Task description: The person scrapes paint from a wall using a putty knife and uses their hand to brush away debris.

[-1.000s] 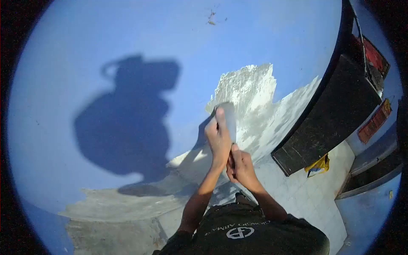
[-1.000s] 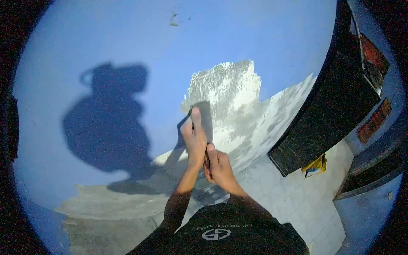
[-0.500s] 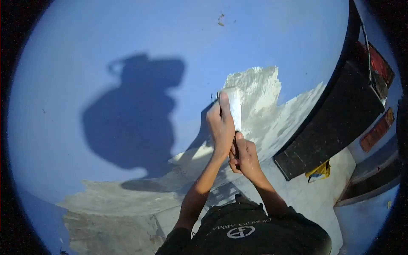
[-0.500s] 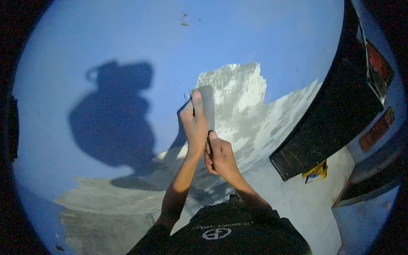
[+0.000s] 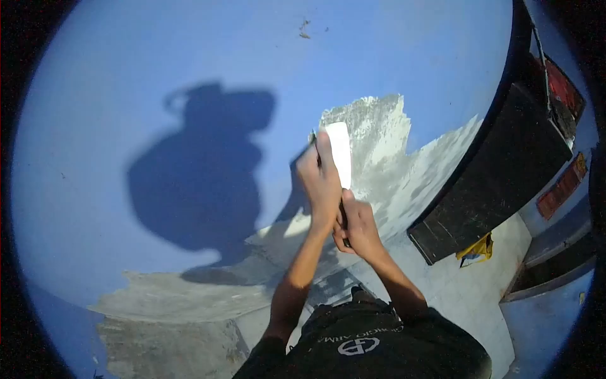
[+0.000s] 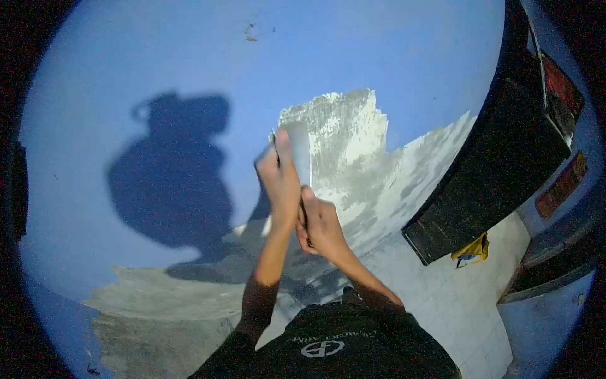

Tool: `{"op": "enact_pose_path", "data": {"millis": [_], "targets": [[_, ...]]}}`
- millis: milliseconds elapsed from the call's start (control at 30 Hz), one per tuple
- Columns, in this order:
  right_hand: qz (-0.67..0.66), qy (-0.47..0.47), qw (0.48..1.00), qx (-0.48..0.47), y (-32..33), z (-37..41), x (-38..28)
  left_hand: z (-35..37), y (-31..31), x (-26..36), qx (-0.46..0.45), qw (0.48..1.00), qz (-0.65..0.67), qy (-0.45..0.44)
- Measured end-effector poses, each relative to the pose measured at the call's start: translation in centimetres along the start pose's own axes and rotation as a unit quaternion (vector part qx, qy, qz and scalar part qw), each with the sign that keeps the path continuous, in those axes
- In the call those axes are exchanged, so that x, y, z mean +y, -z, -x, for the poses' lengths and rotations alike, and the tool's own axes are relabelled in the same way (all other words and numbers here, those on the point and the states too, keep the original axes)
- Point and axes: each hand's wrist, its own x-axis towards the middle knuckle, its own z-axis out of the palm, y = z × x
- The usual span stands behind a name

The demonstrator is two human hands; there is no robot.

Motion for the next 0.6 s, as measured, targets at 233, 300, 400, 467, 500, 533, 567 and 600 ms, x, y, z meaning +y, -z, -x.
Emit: {"op": "enact_pose_path", "data": {"millis": [233, 300, 400, 467, 500, 533, 567, 600], "targets": [[0.077, 0.083, 0.994, 0.005, 1.0, -1.0, 1.1, 0.9, -0.8, -1.4, 0.046, 0.998, -0.016, -0.031], [0.039, 0.042, 0.998, -0.021, 0.9, -1.6, -1.0, -1.3, -0.7, 0.5, 0.033, 0.998, -0.032, -0.044], [0.003, 0.022, 0.999, -0.039, 0.5, -1.5, -3.2, -2.6, -0.5, 2.6, 0.017, 1.000, -0.009, 0.007], [0.031, -0.005, 0.999, -0.019, 0.7, 0.0, -1.8, -0.5, -0.3, -0.2, 0.015, 0.999, -0.034, -0.020], [0.026, 0.001, 1.000, -0.013, 1.1, 0.2, 0.2, 0.8, -0.2, -2.3, 0.035, 0.998, -0.056, -0.019], [0.029, 0.001, 1.000, -0.004, 0.8, -0.1, 0.2, 0.5, -0.6, -2.2, 0.050, 0.997, -0.042, -0.042], [0.033, -0.009, 0.999, 0.007, 0.7, 0.1, 0.2, 0.8, -0.7, -2.0, 0.065, 0.996, -0.030, -0.056], [0.034, -0.021, 0.999, 0.006, 0.5, 0.6, -0.6, 0.2, -0.2, -0.3, 0.031, 0.999, -0.027, -0.019]]}}
